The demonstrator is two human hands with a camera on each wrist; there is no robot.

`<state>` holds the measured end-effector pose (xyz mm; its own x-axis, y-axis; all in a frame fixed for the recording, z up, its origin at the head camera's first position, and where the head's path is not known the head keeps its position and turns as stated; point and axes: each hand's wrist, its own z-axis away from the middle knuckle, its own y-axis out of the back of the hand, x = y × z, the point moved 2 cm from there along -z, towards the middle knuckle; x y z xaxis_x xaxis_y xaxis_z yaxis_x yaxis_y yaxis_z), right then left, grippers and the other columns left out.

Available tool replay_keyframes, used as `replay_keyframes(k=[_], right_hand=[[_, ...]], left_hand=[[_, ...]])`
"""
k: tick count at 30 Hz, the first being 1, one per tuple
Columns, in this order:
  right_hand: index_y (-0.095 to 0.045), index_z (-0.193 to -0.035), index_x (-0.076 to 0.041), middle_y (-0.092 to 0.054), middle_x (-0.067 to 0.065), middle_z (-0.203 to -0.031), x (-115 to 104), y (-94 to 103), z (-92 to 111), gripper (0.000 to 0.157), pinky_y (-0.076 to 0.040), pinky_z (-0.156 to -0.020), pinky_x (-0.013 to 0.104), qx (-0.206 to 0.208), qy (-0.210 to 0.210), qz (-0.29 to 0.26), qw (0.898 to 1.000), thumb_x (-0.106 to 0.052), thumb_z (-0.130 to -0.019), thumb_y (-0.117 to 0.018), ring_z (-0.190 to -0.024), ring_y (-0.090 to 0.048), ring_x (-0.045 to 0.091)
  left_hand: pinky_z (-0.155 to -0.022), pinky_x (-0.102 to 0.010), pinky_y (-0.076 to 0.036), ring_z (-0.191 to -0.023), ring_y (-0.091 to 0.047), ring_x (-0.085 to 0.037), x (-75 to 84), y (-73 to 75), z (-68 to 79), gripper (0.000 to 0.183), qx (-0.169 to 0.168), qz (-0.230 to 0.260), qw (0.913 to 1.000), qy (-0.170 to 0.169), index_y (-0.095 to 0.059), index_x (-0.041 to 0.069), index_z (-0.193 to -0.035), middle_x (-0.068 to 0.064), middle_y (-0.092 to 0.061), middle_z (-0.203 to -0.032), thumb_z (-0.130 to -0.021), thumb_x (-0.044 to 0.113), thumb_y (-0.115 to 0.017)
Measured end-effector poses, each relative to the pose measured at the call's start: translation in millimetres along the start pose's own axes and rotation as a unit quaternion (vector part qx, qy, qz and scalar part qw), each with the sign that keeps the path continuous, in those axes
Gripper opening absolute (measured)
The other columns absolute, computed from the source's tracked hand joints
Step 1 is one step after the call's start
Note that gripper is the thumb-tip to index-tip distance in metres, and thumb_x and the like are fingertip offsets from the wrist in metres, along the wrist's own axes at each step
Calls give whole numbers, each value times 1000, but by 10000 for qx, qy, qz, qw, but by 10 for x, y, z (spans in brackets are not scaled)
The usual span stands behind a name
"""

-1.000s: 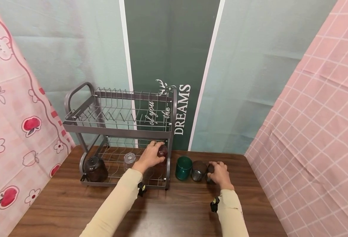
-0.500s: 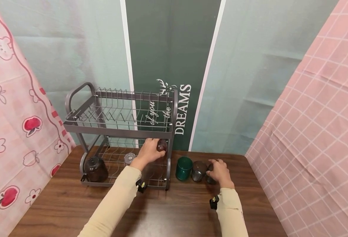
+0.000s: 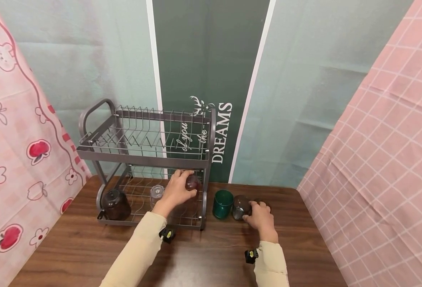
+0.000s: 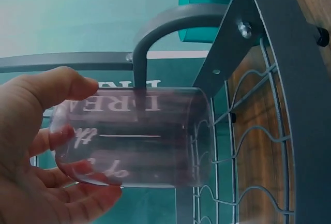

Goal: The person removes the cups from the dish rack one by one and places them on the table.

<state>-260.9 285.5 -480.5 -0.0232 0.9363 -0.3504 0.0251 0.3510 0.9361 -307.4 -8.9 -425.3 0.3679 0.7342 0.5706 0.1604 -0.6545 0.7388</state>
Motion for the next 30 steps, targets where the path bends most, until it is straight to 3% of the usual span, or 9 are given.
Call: replay_keyframes(k=[12, 22, 30], right_hand=[[-52, -125, 8, -45, 36, -119, -121, -12, 219, 57, -40, -80, 61, -306, 81, -300, 9990, -20, -79, -73, -107, -42, 58], [-52, -125, 7, -45, 36, -120, -250, 12, 338, 56, -40, -80, 61, -275, 238, -356, 9987, -20, -80, -72, -108, -42, 56], [-56, -122, 4, -46, 35, -119, -399, -38, 433, 53, -41, -80, 60, -150, 316, -304, 9989, -21, -78, -74, -108, -44, 54]], left_hand=[[-72, -39, -49, -97, -47, -28, 42, 64, 187, 62, -90, -64, 9998, 162, -56, 11, -126, -15, -46, -114, -70, 22, -79], [-72, -41, -48, -97, -47, -29, 82, 133, 310, 62, -40, 40, 9999, 161, -56, 11, -125, -15, -47, -113, -69, 23, -80], [-77, -43, -48, -101, -48, -31, 88, 162, 444, 62, -1, 59, 10000, -36, -57, 10, -124, -16, -48, -113, -68, 21, -81]])
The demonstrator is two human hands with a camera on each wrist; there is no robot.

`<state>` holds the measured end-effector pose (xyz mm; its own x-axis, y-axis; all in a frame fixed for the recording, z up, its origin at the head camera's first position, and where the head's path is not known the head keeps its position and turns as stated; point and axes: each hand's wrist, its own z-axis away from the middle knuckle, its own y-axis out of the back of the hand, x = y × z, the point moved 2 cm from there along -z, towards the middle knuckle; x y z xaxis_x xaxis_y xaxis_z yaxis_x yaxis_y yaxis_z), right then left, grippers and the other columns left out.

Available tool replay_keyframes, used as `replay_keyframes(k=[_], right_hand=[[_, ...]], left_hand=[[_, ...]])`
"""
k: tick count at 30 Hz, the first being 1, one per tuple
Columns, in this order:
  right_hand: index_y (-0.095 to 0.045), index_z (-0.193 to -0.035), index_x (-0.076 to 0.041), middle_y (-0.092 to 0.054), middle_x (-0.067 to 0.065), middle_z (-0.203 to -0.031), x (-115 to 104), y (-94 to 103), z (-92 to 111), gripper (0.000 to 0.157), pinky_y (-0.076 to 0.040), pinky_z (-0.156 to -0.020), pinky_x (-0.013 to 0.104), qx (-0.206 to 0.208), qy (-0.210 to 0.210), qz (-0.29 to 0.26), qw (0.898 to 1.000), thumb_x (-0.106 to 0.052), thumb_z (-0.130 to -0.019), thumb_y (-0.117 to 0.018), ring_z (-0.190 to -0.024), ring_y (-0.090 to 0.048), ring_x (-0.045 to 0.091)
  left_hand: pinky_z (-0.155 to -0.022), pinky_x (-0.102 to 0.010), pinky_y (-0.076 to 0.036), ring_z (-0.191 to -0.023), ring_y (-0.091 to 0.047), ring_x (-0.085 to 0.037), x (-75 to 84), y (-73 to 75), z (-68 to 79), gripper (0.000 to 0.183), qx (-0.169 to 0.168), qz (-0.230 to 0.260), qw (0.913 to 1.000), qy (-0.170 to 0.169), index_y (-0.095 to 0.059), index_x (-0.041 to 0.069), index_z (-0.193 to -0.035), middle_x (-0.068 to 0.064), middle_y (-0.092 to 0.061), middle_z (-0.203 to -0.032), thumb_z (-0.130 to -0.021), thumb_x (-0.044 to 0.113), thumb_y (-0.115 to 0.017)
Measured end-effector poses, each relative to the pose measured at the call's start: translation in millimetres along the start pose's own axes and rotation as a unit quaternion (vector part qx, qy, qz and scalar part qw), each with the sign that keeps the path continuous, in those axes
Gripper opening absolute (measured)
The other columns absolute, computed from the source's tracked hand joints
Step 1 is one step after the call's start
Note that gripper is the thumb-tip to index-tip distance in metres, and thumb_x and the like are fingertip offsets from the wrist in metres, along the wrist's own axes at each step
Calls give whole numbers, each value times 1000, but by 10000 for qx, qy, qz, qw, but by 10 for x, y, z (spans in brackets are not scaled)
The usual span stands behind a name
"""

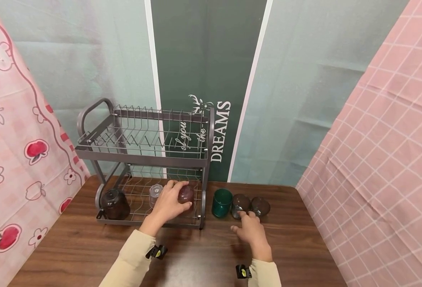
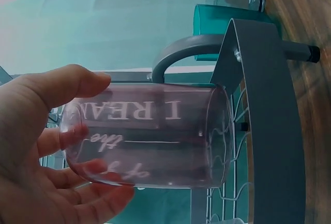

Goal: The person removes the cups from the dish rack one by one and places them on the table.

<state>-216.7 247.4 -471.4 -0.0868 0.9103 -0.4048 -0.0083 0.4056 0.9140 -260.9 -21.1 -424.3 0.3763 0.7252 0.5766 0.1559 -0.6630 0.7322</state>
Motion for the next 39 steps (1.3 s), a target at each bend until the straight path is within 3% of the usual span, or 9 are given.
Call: replay_keyframes(k=[6, 15, 23, 29, 32, 34, 39], right_hand=[[-58, -121, 2, -47, 34, -119, -126, -13, 39, 53, -41, -79, 61, 4, 84, 155, 9998, -24, -78, -74, -107, -45, 53], [-58, -123, -2, -49, 28, -122, -317, -67, 65, 53, -38, -83, 62, 284, 436, -213, 9984, -24, -77, -75, -110, -45, 49], [-54, -128, -4, -49, 22, -125, -437, -185, 75, 55, -39, -86, 57, 642, 626, -1223, 9884, -20, -79, -74, -112, -46, 43], [-53, -128, -3, -54, 20, -121, -471, -277, 69, 54, -40, -86, 56, 936, 761, -1863, 9751, -16, -80, -74, -111, -50, 40], [-53, -126, -2, -57, 19, -118, -486, -307, 72, 51, -42, -85, 54, 1016, 698, -2316, 9650, -14, -81, -73, -108, -53, 38], [-54, -126, -3, -58, 18, -116, -500, -327, 75, 48, -44, -84, 51, 1027, 614, -2806, 9524, -12, -81, -72, -105, -55, 37], [-54, -124, -1, -57, 19, -116, -541, -392, 60, 43, -48, -82, 38, 1138, 674, -4072, 9037, -6, -84, -68, -102, -57, 32]], left_hand=[[-77, -42, -48, -101, -49, -30, 16, 27, 66, 63, 53, 35, 9999, -102, -58, 11, -124, -14, -48, -113, -67, 22, -82], [-76, -43, -48, -100, -50, -30, 76, 79, 171, 63, 190, 236, 9991, -287, -58, 11, -123, -13, -49, -112, -65, 22, -83], [-76, -42, -48, -100, -51, -29, 104, 113, 243, 63, 352, 346, 9980, -389, -58, 11, -122, -12, -50, -112, -65, 23, -83], [-76, -41, -48, -96, -54, -24, 85, 105, 309, 63, 405, 845, 9952, -267, -58, 13, -123, -8, -51, -111, -65, 22, -83], [-75, -40, -48, -95, -55, -22, 59, 87, 335, 63, 374, 1128, 9927, -210, -58, 13, -123, -6, -52, -111, -66, 23, -82], [-76, -41, -48, -96, -55, -22, 40, 75, 353, 62, 367, 1343, 9901, -169, -58, 13, -123, -6, -52, -112, -67, 24, -82], [-78, -43, -47, -98, -54, -24, -18, 44, 383, 61, 513, 1852, 9814, -9, -58, 12, -123, -6, -53, -112, -68, 24, -82]])
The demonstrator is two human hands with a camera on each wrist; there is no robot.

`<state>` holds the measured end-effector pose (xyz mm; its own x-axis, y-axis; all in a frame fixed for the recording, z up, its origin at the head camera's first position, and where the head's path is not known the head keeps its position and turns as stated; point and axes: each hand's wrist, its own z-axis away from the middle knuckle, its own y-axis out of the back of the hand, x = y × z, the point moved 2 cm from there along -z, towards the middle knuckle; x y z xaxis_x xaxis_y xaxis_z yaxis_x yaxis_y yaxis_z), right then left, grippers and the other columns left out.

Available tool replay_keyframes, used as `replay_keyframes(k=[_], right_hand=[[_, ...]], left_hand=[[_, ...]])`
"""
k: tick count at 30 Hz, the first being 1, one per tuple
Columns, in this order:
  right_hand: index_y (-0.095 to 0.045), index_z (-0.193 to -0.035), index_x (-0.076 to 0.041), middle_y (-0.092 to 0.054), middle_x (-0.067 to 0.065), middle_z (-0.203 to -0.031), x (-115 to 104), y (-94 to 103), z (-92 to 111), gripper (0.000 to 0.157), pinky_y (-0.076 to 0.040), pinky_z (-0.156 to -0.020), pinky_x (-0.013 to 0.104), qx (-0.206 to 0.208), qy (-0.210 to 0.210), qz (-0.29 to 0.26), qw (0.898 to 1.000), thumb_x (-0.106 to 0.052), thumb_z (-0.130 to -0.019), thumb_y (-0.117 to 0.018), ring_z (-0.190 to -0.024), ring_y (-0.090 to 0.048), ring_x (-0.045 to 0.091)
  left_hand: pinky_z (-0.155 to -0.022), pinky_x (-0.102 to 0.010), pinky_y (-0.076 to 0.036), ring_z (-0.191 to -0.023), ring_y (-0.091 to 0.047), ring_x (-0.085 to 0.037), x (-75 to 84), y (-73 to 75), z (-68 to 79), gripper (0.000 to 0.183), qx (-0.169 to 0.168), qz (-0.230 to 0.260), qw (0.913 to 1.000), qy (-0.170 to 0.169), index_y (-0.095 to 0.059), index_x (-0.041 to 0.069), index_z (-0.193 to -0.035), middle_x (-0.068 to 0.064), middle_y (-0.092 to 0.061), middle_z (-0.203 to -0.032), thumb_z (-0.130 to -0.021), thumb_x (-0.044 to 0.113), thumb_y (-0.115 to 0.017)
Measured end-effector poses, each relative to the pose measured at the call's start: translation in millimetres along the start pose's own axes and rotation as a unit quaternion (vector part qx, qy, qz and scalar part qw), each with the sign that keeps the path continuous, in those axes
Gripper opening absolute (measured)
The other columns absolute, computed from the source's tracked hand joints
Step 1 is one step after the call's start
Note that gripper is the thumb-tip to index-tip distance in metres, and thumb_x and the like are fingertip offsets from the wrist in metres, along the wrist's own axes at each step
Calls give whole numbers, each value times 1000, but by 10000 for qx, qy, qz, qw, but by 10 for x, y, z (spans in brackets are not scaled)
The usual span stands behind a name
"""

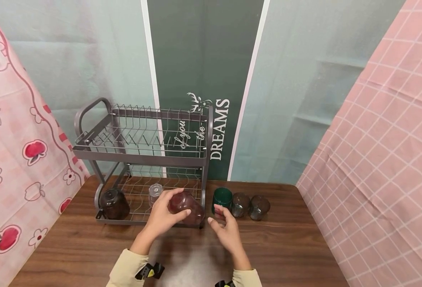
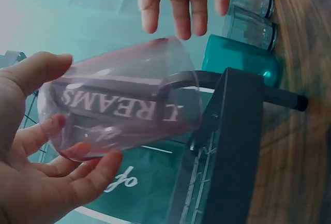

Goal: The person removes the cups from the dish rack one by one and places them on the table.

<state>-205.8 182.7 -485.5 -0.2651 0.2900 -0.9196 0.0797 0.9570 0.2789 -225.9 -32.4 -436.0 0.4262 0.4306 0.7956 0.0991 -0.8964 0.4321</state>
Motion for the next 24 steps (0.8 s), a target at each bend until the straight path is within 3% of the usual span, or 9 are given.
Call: replay_keyframes(k=[6, 11, 14, 18, 24], right_hand=[[-48, -126, 7, -53, 26, -120, 37, -85, 11, 43, -46, -84, 27, 1, 184, -1255, 9919, 3, -86, -62, -109, -52, 41], [-42, -133, 3, -47, 29, -126, 79, -118, 18, 51, -47, -84, 29, -76, 155, -1768, 9841, 6, -85, -59, -113, -46, 45], [-39, -136, 2, -45, 28, -128, 106, -132, 15, 55, -47, -84, 31, -191, 159, -1984, 9798, 6, -85, -58, -114, -47, 39], [-35, -138, 4, -41, 30, -129, 118, -153, 12, 57, -47, -84, 35, -564, 357, -2471, 9667, 7, -85, -56, -114, -51, 29], [-38, -133, 5, -45, 28, -122, 70, -167, 18, 52, -48, -83, 39, -944, 760, -3043, 9449, 7, -84, -56, -111, -53, 26]], left_hand=[[-77, -34, -49, -94, -55, -20, -134, -52, 44, 58, 216, 903, 9948, 412, -57, 11, -123, -7, -54, -110, -71, 23, -81], [-84, -36, -47, -101, -56, -27, -189, -117, 98, 54, 246, 1977, 9765, 823, -53, 2, -124, -15, -55, -116, -76, 9, -76], [-88, -36, -44, -108, -54, -32, -98, -110, 133, 49, 200, 2376, 9668, 915, -50, -4, -124, -22, -54, -119, -79, 2, -70], [-86, -28, -44, -106, -53, -32, 20, -96, 171, 45, 100, 2691, 9582, 967, -47, -9, -124, -26, -52, -114, -83, -2, -63], [-82, -21, -44, -102, -53, -25, 23, -132, 197, 45, 8, 2986, 9500, 915, -42, -13, -126, -27, -52, -115, -85, -5, -60]])
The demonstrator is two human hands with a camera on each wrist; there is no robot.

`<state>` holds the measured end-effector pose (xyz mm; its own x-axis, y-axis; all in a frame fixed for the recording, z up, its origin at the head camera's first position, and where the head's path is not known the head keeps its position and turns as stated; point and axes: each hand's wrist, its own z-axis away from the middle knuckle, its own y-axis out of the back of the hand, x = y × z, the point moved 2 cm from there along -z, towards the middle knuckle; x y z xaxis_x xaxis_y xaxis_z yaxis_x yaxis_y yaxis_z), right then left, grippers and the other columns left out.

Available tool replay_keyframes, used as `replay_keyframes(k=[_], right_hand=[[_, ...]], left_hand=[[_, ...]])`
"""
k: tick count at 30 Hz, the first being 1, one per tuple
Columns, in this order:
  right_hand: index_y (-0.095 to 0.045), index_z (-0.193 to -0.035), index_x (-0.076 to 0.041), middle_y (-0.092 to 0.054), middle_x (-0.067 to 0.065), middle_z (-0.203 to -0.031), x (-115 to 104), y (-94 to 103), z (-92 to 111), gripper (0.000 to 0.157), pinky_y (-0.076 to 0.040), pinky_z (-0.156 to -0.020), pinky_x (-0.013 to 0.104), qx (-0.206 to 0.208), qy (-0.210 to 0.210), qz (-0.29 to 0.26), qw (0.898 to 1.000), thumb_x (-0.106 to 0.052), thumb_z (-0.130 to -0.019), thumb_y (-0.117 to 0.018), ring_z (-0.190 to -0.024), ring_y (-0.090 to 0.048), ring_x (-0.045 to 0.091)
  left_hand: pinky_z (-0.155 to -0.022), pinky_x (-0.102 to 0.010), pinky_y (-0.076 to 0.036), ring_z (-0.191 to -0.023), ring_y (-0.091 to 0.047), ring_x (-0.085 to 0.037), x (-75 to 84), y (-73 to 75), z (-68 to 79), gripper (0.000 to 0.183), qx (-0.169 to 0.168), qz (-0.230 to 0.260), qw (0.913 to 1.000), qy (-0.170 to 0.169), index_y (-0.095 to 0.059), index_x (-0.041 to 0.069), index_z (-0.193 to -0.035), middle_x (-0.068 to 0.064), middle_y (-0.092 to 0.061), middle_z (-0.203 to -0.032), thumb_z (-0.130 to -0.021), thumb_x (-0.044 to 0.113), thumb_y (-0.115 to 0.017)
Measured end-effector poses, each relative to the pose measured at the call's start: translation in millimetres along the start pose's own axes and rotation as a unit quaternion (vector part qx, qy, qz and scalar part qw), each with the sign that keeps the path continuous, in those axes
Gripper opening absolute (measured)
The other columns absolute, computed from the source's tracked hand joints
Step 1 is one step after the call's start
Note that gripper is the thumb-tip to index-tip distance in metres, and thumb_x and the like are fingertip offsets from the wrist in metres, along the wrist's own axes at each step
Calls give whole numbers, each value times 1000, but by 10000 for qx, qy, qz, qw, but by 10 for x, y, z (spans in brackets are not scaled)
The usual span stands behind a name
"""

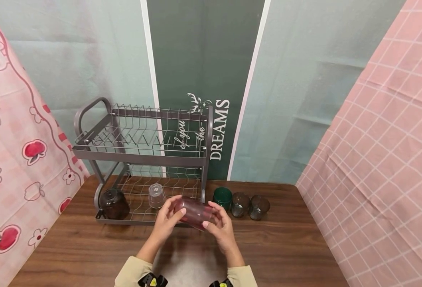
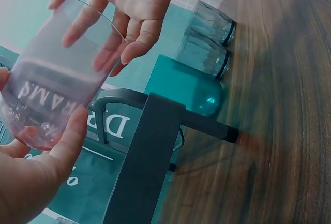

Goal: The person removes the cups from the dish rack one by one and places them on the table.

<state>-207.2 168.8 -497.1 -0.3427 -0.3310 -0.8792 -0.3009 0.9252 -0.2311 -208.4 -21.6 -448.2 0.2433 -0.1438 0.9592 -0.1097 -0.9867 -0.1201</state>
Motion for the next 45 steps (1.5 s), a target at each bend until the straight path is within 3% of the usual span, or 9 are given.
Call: replay_keyframes(k=[5, 12, 17, 20, 24, 30, 36, 41, 45], right_hand=[[-41, -131, 4, -46, 28, -121, -32, -9, -5, 51, -48, -82, 39, 11, 127, -6, 9999, 10, -83, -56, -109, -54, 27], [-34, -130, 14, -50, 24, -120, -145, 74, 1, 53, -49, -80, 37, 245, 276, 103, 9993, 13, -81, -55, -106, -56, 25], [-37, -128, 14, -49, 29, -119, -194, 95, 1, 53, -50, -77, 36, 306, 237, 435, 9983, 15, -80, -57, -102, -57, 24], [-42, -127, 12, -49, 31, -118, -237, 110, 17, 53, -51, -75, 34, 416, 179, 1059, 9933, 15, -78, -61, -100, -57, 23], [-48, -129, 4, -52, 26, -118, -335, 145, 40, 55, -49, -76, 30, 609, -6, 2010, 9777, 13, -77, -65, -104, -54, 24], [-47, -131, 4, -52, 26, -118, -558, 99, 38, 56, -48, -78, 37, 500, -148, 2835, 9575, 9, -78, -66, -105, -50, 42], [-50, -129, 3, -53, 19, -116, -718, 59, 45, 54, -48, -76, 41, 349, -205, 3454, 9376, 3, -78, -68, -101, -52, 45], [-49, -130, 5, -52, 20, -115, -757, 122, 56, 56, -50, -71, 35, 245, -346, 3541, 9342, 3, -78, -69, -94, -55, 45], [-52, -129, 3, -54, 16, -113, -757, 197, 37, 58, -50, -72, 41, 323, -506, 3687, 9276, 2, -75, -73, -96, -56, 38]], left_hand=[[-83, -24, -45, -108, -52, -31, -7, 12, 16, 49, -93, -40, 9999, 34, -40, -10, -130, -27, -50, -120, -86, -2, -60], [-84, -45, -45, -112, -50, -40, -320, 168, -5, 57, -87, -528, 9986, 28, -40, 7, -137, -25, -42, -131, -86, 12, -65], [-79, -42, -49, -108, -53, -39, -306, 195, -11, 52, 32, -1000, 9946, -262, -48, 5, -130, -21, -48, -126, -83, 13, -69], [-74, -39, -51, -104, -56, -33, -264, 231, -27, 48, 251, -1734, 9834, -471, -55, 6, -124, -14, -54, -119, -80, 18, -72], [-70, -40, -51, -99, -55, -27, -201, 311, -57, 47, 521, -2581, 9616, -769, -59, 9, -119, -9, -56, -112, -77, 22, -75], [-77, -43, -46, -99, -56, -29, -162, 442, -114, 49, 586, -3446, 9301, -1125, -60, 10, -119, -10, -55, -113, -74, 23, -76], [-79, -49, -44, -101, -55, -30, -156, 524, -137, 49, 559, -3867, 9146, -1044, -60, 10, -120, -11, -52, -118, -75, 24, -76], [-80, -50, -44, -105, -52, -32, -138, 571, -155, 48, 587, -4156, 9016, -1048, -60, 10, -119, -13, -49, -118, -76, 23, -76], [-81, -50, -44, -106, -50, -34, -116, 594, -181, 47, 578, -4392, 8893, -1138, -61, 8, -118, -15, -49, -118, -76, 24, -76]])
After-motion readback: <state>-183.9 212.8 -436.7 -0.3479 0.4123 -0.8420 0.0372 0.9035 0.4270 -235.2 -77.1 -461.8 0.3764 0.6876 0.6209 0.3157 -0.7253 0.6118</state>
